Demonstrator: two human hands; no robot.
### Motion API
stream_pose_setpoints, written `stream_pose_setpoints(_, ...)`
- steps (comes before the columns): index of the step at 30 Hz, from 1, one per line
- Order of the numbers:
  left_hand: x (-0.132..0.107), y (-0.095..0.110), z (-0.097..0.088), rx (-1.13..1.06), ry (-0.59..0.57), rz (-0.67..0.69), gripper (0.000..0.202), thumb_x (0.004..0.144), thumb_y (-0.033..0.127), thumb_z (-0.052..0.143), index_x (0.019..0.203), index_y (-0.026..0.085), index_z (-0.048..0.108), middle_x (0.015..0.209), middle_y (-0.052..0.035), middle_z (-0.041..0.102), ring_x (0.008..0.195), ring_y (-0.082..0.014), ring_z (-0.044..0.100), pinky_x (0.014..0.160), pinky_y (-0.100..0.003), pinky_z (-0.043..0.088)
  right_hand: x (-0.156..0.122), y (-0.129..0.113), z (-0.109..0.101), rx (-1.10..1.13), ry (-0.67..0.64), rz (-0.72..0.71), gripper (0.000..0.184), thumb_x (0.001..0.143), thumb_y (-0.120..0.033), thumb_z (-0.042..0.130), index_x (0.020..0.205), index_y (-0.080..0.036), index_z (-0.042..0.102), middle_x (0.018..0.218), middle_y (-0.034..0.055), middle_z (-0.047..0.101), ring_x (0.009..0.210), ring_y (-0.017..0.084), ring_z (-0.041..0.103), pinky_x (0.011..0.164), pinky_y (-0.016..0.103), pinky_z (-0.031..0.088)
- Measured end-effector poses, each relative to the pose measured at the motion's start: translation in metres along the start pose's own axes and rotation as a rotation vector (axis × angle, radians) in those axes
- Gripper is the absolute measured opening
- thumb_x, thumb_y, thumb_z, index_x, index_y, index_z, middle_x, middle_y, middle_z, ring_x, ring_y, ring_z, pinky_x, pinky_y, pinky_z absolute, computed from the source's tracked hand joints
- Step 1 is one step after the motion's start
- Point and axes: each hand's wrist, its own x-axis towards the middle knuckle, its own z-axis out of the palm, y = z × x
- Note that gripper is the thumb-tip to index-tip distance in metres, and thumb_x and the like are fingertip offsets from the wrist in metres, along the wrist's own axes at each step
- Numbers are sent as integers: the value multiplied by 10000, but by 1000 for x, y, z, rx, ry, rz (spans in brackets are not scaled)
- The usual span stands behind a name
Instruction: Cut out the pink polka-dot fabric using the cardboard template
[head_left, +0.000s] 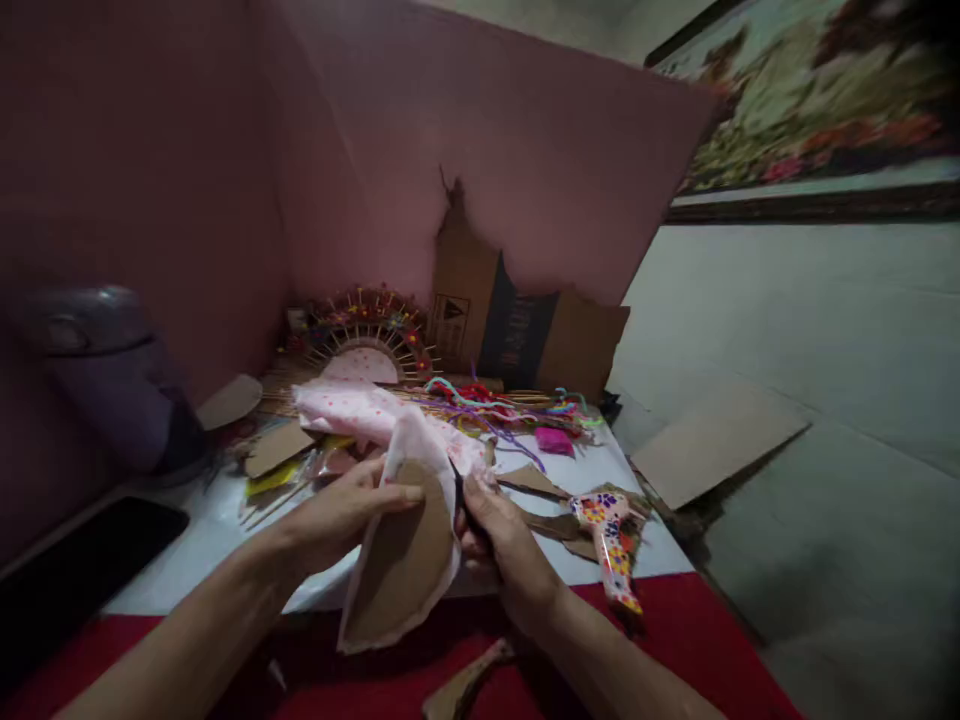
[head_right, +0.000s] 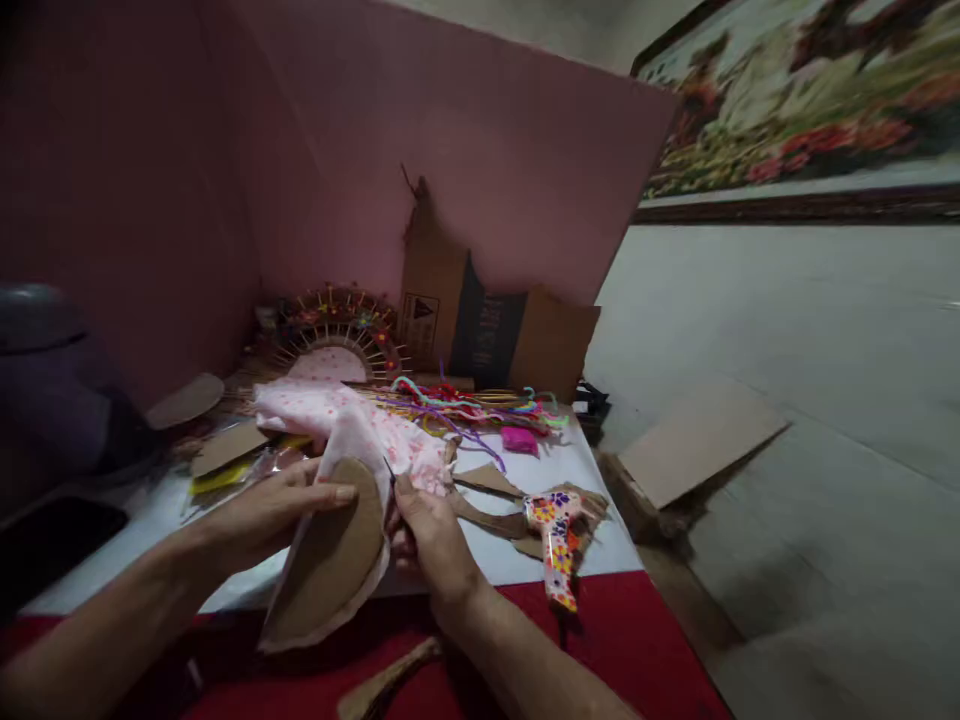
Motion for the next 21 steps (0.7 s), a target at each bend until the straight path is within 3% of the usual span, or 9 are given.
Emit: stream_pose_setpoints(21, 5, -3, 1, 87, 77, 4, 251, 678, 319, 723, 825, 132, 643, 777, -56, 691, 677, -169, 602, 655, -272, 431, 1, 1, -5, -188, -6, 2, 547, 704, -694, 523, 606, -159, 469, 463, -78, 316, 406, 40, 230, 388, 173, 149)
